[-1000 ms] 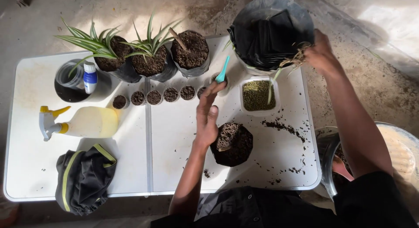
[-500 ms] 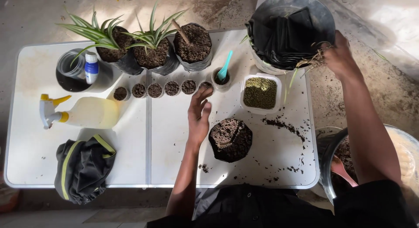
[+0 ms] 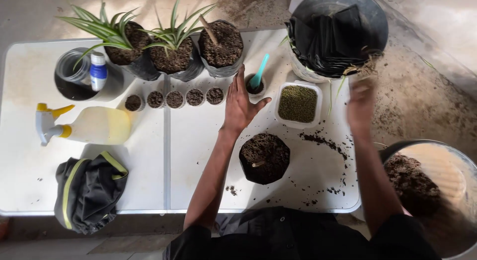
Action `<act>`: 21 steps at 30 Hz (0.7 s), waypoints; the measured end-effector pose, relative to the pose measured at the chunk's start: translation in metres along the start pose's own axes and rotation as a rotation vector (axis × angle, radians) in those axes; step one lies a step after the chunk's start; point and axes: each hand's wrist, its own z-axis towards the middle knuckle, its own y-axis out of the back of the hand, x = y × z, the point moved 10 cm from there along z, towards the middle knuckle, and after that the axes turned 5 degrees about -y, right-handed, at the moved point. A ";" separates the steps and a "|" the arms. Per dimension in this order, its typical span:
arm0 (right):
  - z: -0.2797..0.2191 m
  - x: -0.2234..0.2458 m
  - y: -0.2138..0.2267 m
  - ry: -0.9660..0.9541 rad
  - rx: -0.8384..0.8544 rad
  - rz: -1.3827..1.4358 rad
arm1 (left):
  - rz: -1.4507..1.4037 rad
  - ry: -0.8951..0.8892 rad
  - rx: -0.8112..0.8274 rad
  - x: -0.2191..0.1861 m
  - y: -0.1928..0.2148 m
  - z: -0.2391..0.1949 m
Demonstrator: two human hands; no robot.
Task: The person fills a black plastic pot with soil using a pink scoop and a wooden stick, then places the pot on a white table among other potted plants. They then use a small green spoon to scoop soil into a small transparent cup.
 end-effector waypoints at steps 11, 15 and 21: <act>-0.047 -0.057 -0.085 0.009 0.615 -0.165 | 0.059 0.079 -0.074 0.029 -0.019 -0.007; -0.042 -0.091 -0.073 0.012 0.586 -0.159 | 0.025 0.041 -0.038 0.010 0.004 -0.021; -0.047 -0.047 -0.020 -0.138 0.582 -0.248 | -0.082 0.024 0.066 -0.019 0.015 -0.030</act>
